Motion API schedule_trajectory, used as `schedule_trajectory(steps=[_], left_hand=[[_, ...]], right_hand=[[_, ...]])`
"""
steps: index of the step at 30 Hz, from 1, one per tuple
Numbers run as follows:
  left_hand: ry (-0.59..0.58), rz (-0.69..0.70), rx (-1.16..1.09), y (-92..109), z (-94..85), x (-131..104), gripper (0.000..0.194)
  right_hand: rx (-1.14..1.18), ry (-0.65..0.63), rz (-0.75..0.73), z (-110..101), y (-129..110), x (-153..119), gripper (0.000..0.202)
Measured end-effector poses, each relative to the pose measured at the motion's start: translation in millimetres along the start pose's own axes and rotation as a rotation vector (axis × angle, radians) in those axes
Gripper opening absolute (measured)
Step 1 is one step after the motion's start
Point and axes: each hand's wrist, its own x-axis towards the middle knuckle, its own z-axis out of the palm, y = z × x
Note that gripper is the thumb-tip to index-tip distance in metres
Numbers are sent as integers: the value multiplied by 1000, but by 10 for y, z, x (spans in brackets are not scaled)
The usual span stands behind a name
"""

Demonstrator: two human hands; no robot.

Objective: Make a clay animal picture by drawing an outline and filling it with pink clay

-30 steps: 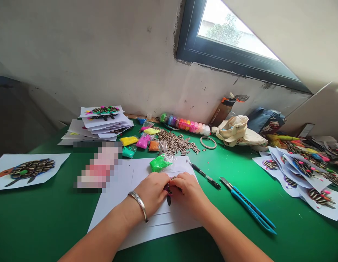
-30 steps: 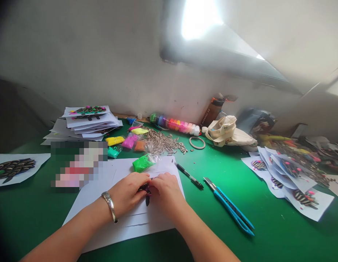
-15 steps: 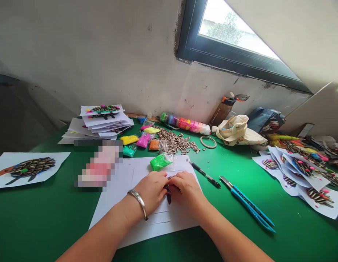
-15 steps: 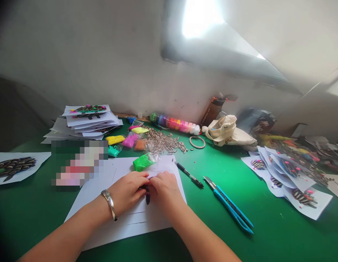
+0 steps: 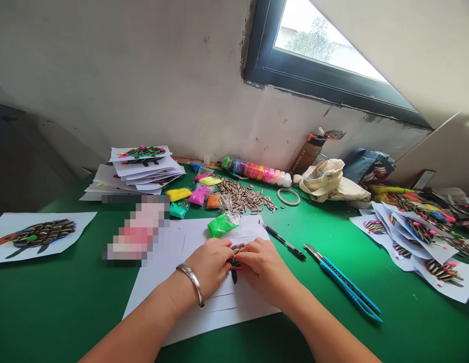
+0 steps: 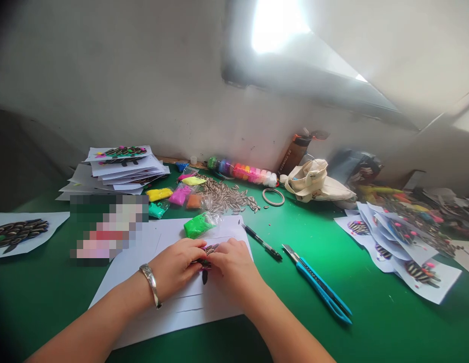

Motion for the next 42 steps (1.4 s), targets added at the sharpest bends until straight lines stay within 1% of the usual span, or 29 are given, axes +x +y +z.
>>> schedule_trajectory(steps=[4, 6, 11, 17, 19, 23, 31, 35, 42], left_hand=[[-14, -16, -3, 3, -36, -8, 26], [-18, -23, 3, 4, -48, -15, 26], [-27, -8, 34, 9, -45, -18, 27], [-43, -20, 25, 15, -66, -14, 28], [-34, -32, 16, 9, -82, -24, 29], [-15, -45, 29, -16, -103, -41, 27], [-7, -84, 37, -30, -172, -25, 27], [-10, -98, 34, -37, -187, -22, 26], [25, -122, 44, -35, -212, -20, 25]], right_hand=[[14, 76, 58, -86, 44, -35, 23], [18, 108, 69, -129, 71, -48, 22], [27, 140, 69, -171, 123, -52, 21], [24, 168, 126, -251, 269, -81, 24], [6, 152, 161, -289, 315, -97, 23], [-53, 62, 203, -332, 346, -121, 24], [-120, -35, 123, -259, 280, -138, 28], [-104, -31, 135, -272, 276, -135, 27], [-44, 15, 218, -278, 337, -84, 24]])
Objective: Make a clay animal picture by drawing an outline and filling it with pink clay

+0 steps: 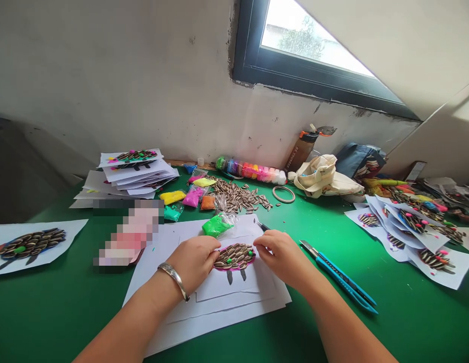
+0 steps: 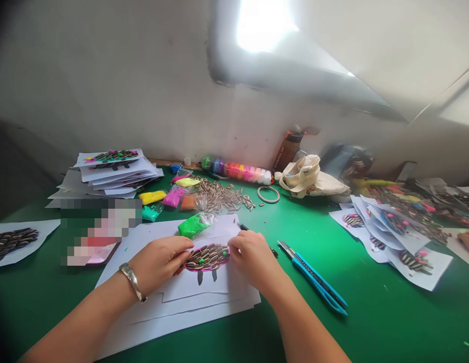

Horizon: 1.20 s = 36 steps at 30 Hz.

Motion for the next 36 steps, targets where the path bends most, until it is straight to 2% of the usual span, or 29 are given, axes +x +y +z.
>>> schedule_trajectory(steps=[3, 5, 9, 11, 16, 18, 21, 24, 28, 36], left_hand=[[14, 1, 19, 3, -9, -10, 26], [68, 9, 49, -29, 10, -8, 29], [353, 67, 141, -170, 103, 47, 28], [413, 64, 177, -237, 150, 89, 31], [251, -31, 191, -287, 226, 162, 39], [254, -50, 187, -291, 246, 174, 39], [329, -49, 175, -322, 256, 186, 37], [377, -100, 185, -382, 234, 194, 36], [391, -201, 202, -464, 193, 191, 36], [401, -311, 205, -513, 157, 170, 35]], right_hand=[[1, 23, 39, 21, 18, 22, 24], [-1, 43, 44, 32, 25, 31, 24], [3, 76, 17, 51, 34, 48, 24], [14, 90, 18, 65, 40, 59, 23], [28, 110, 7, 115, 54, 65, 22], [26, 119, -2, 118, 47, 68, 23], [-1, 146, -21, 62, 2, 137, 25], [-67, 159, -66, -57, -97, 325, 26], [-142, 105, -125, -150, -277, 707, 29], [-177, 4, -107, 83, -668, 1583, 22]])
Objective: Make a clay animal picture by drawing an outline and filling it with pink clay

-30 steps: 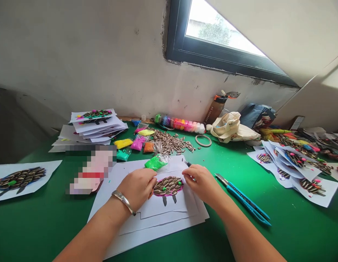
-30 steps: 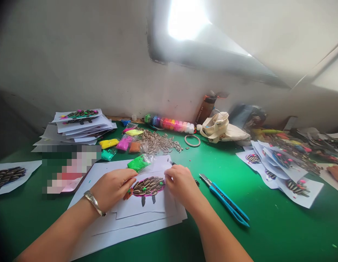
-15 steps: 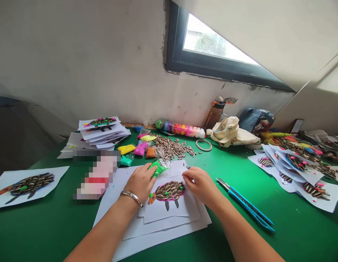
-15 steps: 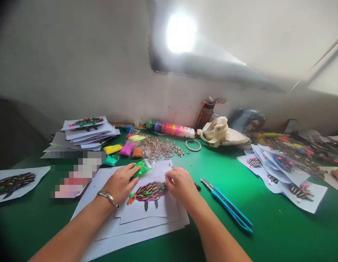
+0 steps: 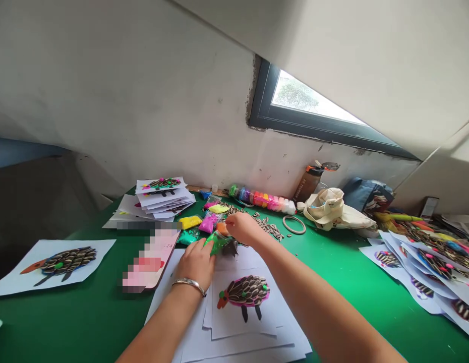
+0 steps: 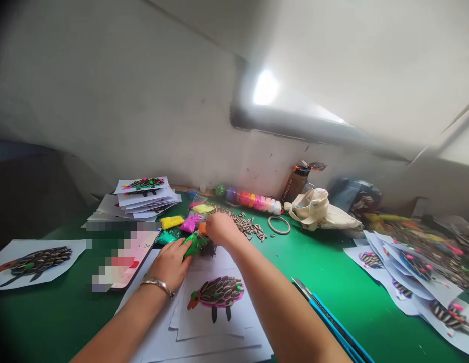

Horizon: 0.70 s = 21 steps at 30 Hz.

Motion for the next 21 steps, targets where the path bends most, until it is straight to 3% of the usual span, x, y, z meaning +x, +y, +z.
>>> schedule_trajectory(steps=[6, 10, 13, 17, 21], left_hand=[[5, -9, -2, 20, -79, 18, 36], [13, -5, -1, 21, -66, 16, 33], [98, 27, -26, -19, 6, 19, 31], [328, 43, -204, -86, 64, 54, 32], [413, -28, -500, -49, -32, 61, 52]], right_hand=[[11, 17, 129, 287, -176, 490, 28], [85, 39, 133, 461, -208, 616, 25], [153, 57, 115, 473, -187, 650, 14], [246, 192, 90, 276, -134, 499, 15], [356, 328, 60, 52, -128, 7, 16]])
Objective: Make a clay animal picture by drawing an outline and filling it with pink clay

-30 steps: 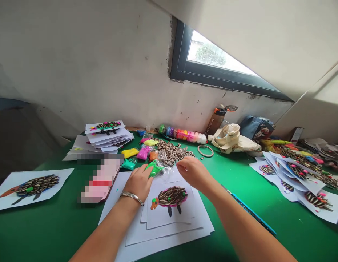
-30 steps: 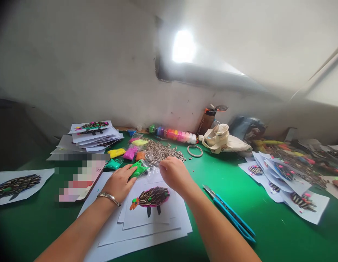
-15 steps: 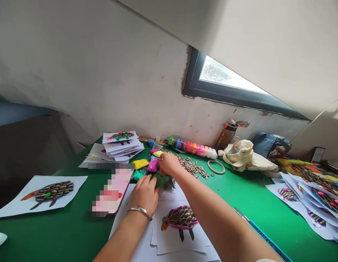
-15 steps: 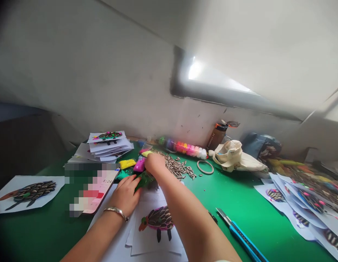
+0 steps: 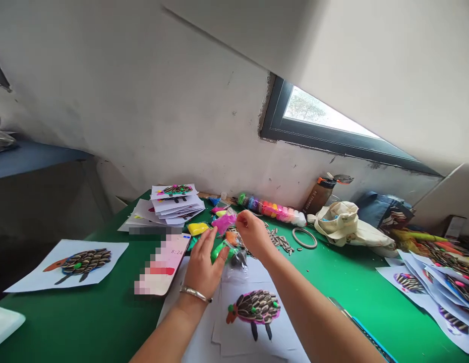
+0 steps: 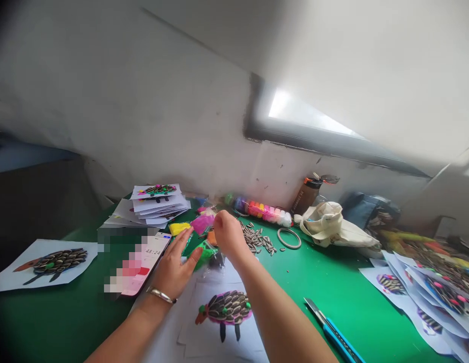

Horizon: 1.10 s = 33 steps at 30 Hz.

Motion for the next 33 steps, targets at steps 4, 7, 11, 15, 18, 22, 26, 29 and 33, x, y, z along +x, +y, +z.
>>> schedule_trajectory(steps=[4, 7, 11, 15, 18, 22, 26, 29, 33], left_hand=[[-176, -185, -358, 227, -92, -48, 71], [-404, -360, -617, 403, -133, -113, 56], [-568, -383, -764, 557, -129, -172, 43], [-628, -423, -786, 618, -94, -209, 41], [-669, -464, -763, 625, -69, -241, 44], [-666, -480, -731, 625, -51, -285, 43], [-662, -466, -677, 629, -57, -307, 38], [-653, -461, -652, 639, -77, -307, 35], [-658, -417, -646, 651, -103, -300, 34]], right_hand=[[200, 69, -18, -213, -49, -612, 13], [423, 73, 10, -322, -17, -1003, 10], [564, -26, 75, -467, 96, -1291, 20], [608, -75, 121, -525, 185, -1389, 35], [614, -58, 140, -525, 213, -1408, 26], [586, -56, 134, -526, 239, -1419, 10], [645, -130, 229, -500, 273, -1437, 24], [698, -112, 247, -468, 275, -1452, 37], [757, -115, 197, -438, 266, -1451, 42]])
